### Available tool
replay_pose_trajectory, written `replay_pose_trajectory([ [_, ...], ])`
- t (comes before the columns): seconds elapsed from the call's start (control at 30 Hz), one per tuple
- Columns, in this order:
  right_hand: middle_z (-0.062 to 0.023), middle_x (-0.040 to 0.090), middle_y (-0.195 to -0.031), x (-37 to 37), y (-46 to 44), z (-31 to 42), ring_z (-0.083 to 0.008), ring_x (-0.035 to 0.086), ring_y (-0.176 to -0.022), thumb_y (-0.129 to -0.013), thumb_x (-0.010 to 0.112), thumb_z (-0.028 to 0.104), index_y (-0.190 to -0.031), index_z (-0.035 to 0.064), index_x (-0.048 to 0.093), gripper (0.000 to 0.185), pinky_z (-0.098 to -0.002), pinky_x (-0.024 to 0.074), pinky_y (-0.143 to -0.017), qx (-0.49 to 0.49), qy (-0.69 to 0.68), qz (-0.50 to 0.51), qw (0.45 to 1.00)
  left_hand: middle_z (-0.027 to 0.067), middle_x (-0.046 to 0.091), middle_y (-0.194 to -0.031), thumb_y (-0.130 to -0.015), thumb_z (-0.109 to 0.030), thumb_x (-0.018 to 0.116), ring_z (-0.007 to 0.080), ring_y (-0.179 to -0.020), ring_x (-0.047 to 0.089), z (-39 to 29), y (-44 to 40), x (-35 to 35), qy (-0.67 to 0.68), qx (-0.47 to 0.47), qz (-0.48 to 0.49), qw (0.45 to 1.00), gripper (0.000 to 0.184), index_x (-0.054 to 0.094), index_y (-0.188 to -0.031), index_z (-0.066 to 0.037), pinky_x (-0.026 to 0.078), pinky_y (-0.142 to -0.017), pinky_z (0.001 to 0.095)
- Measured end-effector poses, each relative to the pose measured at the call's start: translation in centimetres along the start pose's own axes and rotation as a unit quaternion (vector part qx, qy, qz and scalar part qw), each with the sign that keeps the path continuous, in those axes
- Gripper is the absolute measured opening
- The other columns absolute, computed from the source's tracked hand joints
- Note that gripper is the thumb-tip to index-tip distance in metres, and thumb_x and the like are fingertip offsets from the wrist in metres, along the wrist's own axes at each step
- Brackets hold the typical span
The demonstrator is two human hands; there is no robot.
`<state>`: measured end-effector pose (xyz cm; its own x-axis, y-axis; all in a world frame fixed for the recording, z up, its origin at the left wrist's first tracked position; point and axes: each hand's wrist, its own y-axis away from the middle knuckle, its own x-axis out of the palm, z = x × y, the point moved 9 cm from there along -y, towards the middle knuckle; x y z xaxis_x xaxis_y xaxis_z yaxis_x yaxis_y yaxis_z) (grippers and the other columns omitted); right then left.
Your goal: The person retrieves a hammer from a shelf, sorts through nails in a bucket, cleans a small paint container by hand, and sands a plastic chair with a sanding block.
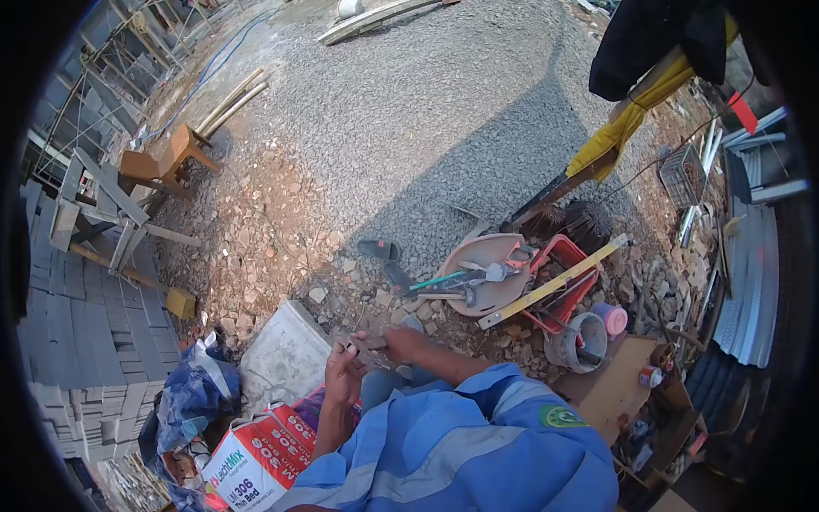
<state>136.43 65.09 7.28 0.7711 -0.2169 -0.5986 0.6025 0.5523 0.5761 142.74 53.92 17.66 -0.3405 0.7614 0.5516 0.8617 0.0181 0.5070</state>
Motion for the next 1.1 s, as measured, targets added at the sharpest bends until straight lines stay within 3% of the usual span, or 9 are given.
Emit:
replay_pose_trajectory([
  [0.07, -0.0191, 0.069, -0.108, -1.0, 1.8, -1.3, -0.0377, 0.067, -0.106, -0.085, 0.069, 0.035, -0.103, 0.0050, 0.069, 0.035, -0.0498, 0.0541, -0.088, 0.013, -0.007, -0.077, 0.997, 0.0109, 0.060, -0.130, -0.096, -0.020, 0.061, 0.0260, -0.105, 0.068, 0.4, -0.9, 1.1, 0.006, -0.018, 0.036, 0.999, 0.037, 0.052, -0.129, -0.006, 0.058, -0.088, 0.0429],
  [0.27, -0.0201, 0.072, -0.099, 1.6, 10.3, -9.6, -0.0385, 0.068, -0.101, -0.082, 0.071, 0.039, -0.105, 0.0039, 0.069, 0.042, -0.0509, 0.0538, -0.087, 0.128, -0.095, -0.139, 0.977, 0.0140, 0.060, -0.128, -0.095, -0.018, 0.061, 0.0245, -0.111, 0.064, 5.8, -0.9, 6.2, -0.045, -0.152, 0.159, 0.975, 0.035, 0.052, -0.126, -0.003, 0.057, -0.089, 0.0379],
  [0.4, -0.0201, 0.072, -0.103, 4.7, 18.2, -14.2, -0.0380, 0.068, -0.102, -0.076, 0.077, 0.047, -0.107, 0.0043, 0.069, 0.053, -0.0493, 0.0541, -0.088, 0.219, -0.150, -0.218, 0.939, 0.0135, 0.060, -0.127, -0.096, -0.017, 0.062, 0.0242, -0.114, 0.061, 11.5, 0.4, 9.9, -0.122, -0.227, 0.212, 0.943, 0.035, 0.052, -0.127, -0.004, 0.054, -0.089, 0.0371],
  [0.5, -0.0191, 0.072, -0.103, 8.4, 21.9, -16.7, -0.0382, 0.068, -0.102, -0.075, 0.077, 0.050, -0.107, 0.0047, 0.070, 0.056, -0.0488, 0.0539, -0.089, 0.251, -0.202, -0.246, 0.914, 0.0123, 0.061, -0.126, -0.097, -0.017, 0.063, 0.0240, -0.112, 0.062, 15.6, 2.2, 13.2, -0.172, -0.268, 0.259, 0.912, 0.034, 0.053, -0.127, -0.004, 0.053, -0.089, 0.0375],
  [0.67, -0.0187, 0.068, -0.108, 11.0, 25.9, -21.9, -0.0366, 0.065, -0.106, -0.071, 0.081, 0.044, -0.102, 0.0045, 0.066, 0.052, -0.0475, 0.0520, -0.089, 0.296, -0.295, -0.196, 0.887, 0.0099, 0.062, -0.125, -0.095, -0.013, 0.068, 0.0210, -0.106, 0.065, 22.3, 3.4, 18.8, -0.271, -0.320, 0.311, 0.853, 0.034, 0.055, -0.126, -0.006, 0.057, -0.083, 0.0346],
  [0.87, -0.0175, 0.069, -0.105, 11.3, 31.9, -33.3, -0.0370, 0.066, -0.102, -0.071, 0.081, 0.043, -0.104, 0.0061, 0.066, 0.052, -0.0476, 0.0535, -0.086, 0.320, -0.331, -0.247, 0.853, 0.0074, 0.067, -0.112, -0.092, -0.011, 0.070, 0.0176, -0.102, 0.064, 33.0, -0.4, 27.4, -0.402, -0.309, 0.286, 0.813, 0.031, 0.057, -0.121, -0.005, 0.052, -0.088, 0.0317],
  [1.0, -0.0163, 0.068, -0.101, 9.7, 41.7, -43.7, -0.0374, 0.067, -0.097, -0.076, 0.079, 0.044, -0.098, 0.0070, 0.064, 0.045, -0.0487, 0.0532, -0.082, 0.340, -0.380, -0.312, 0.802, 0.0065, 0.067, -0.109, -0.089, -0.006, 0.069, 0.0183, -0.100, 0.064, 43.1, -1.9, 37.2, -0.437, -0.332, 0.289, 0.785, 0.028, 0.059, -0.115, -0.004, 0.050, -0.092, 0.0319],
  [1.1, -0.0158, 0.068, -0.097, 7.0, 50.9, -48.4, -0.0369, 0.067, -0.098, -0.080, 0.075, 0.044, -0.094, 0.0071, 0.062, 0.042, -0.0493, 0.0529, -0.082, 0.377, -0.399, -0.323, 0.771, 0.0058, 0.067, -0.108, -0.089, -0.006, 0.066, 0.0137, -0.089, 0.062, 48.9, 0.0, 45.1, -0.405, -0.364, 0.284, 0.789, 0.023, 0.061, -0.111, -0.005, 0.050, -0.081, 0.0275],
])
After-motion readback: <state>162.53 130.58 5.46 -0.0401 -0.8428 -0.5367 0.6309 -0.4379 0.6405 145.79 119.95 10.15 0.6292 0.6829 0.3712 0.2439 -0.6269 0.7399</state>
